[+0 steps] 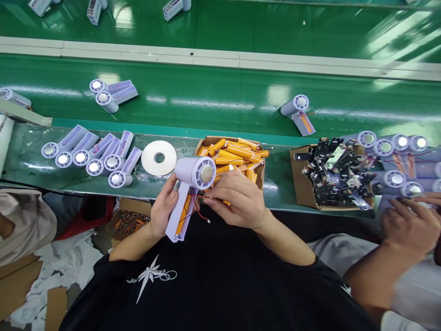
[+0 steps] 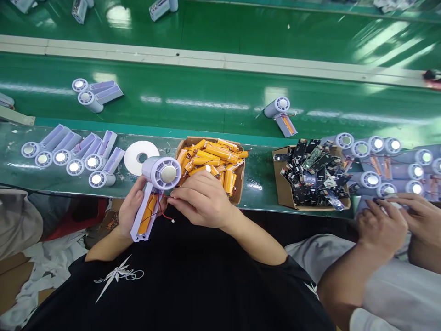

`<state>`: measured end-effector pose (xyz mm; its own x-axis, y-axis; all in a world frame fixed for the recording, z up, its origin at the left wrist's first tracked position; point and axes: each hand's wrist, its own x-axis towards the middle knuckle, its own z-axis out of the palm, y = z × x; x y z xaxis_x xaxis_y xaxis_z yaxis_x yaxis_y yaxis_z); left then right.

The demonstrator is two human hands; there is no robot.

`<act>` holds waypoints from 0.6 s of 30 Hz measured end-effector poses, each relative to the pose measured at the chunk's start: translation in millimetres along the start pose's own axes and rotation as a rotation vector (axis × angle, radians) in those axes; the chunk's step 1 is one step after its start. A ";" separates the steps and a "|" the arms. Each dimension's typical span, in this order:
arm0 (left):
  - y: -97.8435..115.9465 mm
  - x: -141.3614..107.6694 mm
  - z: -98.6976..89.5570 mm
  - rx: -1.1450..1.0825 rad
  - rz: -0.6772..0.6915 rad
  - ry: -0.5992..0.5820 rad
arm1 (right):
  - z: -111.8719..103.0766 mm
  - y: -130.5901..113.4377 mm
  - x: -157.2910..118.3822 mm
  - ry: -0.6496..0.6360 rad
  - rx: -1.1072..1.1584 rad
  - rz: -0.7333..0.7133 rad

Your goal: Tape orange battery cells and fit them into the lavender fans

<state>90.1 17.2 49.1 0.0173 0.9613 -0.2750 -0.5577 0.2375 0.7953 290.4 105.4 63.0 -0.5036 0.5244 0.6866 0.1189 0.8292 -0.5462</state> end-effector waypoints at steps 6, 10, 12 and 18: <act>-3.7 0.3 -2.7 -0.025 0.003 0.019 | 0.5 -0.2 1.0 -0.007 -0.013 -0.013; -5.0 -0.9 -3.1 -0.011 -0.002 0.010 | 1.1 -1.3 0.3 -0.021 -0.035 -0.011; -5.5 -1.2 -3.2 0.009 -0.006 -0.008 | 1.8 -2.1 0.3 -0.030 -0.065 -0.009; -13.3 7.6 -3.2 0.016 -0.024 0.042 | 1.5 -6.0 1.8 -0.193 -0.119 0.040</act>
<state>95.0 20.9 34.7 -0.0048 0.9487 -0.3161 -0.5441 0.2627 0.7968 287.5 101.0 66.8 -0.6494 0.5199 0.5549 0.2362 0.8316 -0.5027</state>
